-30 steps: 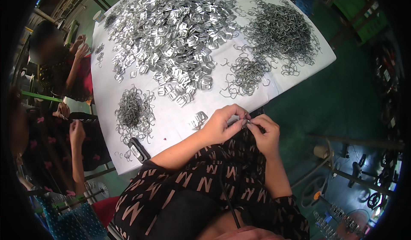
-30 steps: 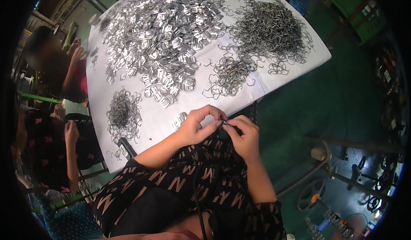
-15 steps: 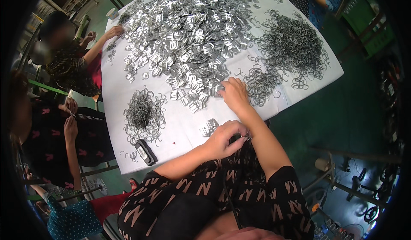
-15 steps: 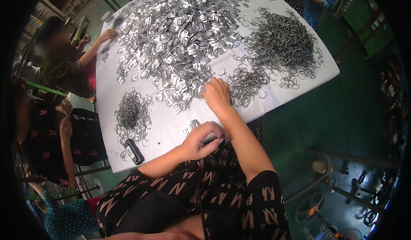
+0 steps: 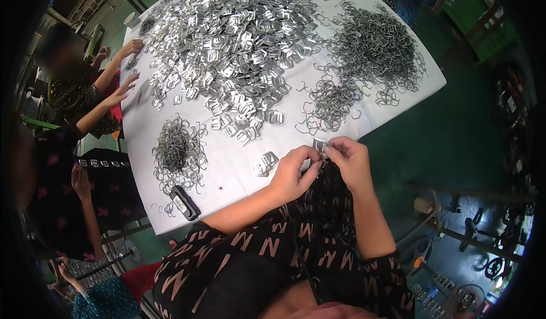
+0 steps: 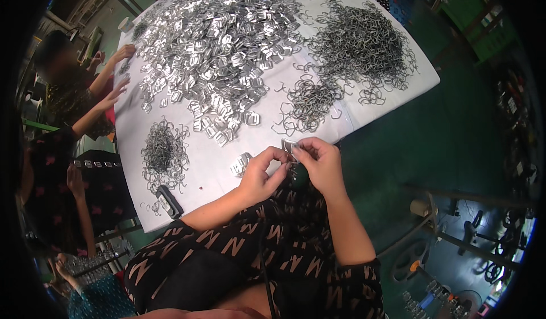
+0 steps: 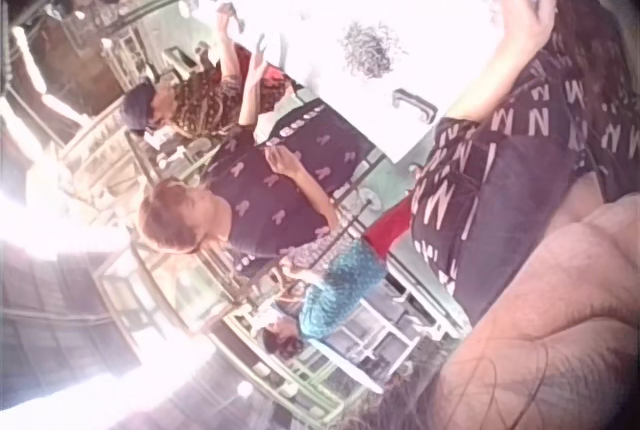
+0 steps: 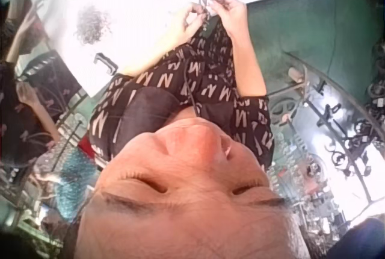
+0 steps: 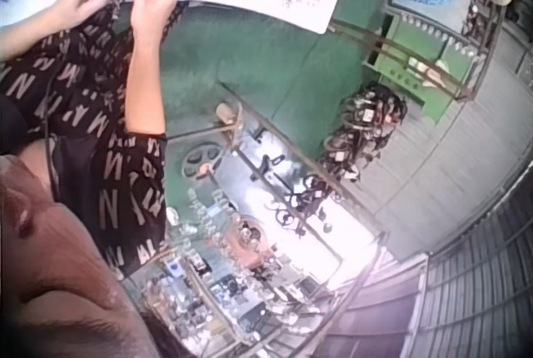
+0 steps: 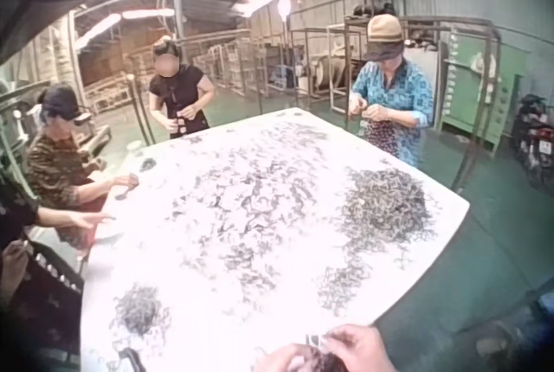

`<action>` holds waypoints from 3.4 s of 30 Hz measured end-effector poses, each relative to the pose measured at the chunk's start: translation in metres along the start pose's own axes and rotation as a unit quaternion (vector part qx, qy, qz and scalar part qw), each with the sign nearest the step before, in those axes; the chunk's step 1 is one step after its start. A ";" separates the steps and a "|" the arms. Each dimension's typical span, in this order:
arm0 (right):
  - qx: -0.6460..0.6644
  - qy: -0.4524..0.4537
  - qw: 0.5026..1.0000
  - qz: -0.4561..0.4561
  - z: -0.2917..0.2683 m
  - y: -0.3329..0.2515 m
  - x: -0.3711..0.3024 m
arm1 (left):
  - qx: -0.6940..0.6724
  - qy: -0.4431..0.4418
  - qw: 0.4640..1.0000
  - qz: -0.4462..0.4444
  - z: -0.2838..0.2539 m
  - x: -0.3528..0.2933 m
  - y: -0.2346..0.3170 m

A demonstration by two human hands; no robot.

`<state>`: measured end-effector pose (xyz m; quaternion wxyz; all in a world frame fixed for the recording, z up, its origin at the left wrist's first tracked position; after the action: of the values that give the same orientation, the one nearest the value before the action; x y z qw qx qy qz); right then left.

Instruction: The person sits at a table and repeatedly picks up small metal hooks and rectangular metal plates. They attach the hooks to the plates by hand and then hang the assembled items on a nearby metal rack. The process is repeated continuously with other workers visible in the background.

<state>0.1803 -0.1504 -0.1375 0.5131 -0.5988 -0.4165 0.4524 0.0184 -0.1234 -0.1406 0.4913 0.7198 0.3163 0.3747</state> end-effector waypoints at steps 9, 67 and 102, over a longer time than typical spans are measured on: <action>-0.114 0.069 0.983 -0.130 -0.014 -0.011 -0.034 | 0.075 -0.012 0.997 -0.015 0.027 -0.003 -0.004; -0.404 -0.050 0.852 -0.330 0.072 0.034 0.076 | 0.030 -0.166 0.985 -0.025 -0.017 -0.009 0.022; -0.205 0.073 0.956 -0.196 -0.017 -0.029 -0.023 | 0.017 -0.136 0.990 -0.027 -0.005 0.036 0.004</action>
<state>0.1904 -0.1726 -0.1046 0.4872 -0.6287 -0.5711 0.2030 0.0334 -0.0931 -0.1275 0.5274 0.7636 0.2726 0.2539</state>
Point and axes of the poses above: each hand's wrist, its own x-axis towards the middle knuckle, its own z-axis out of the palm, y = z × x, the point moved 2 cm from there along x, towards the middle knuckle, and after that the axes turned 4 degrees about -x, right-handed, at the moved point
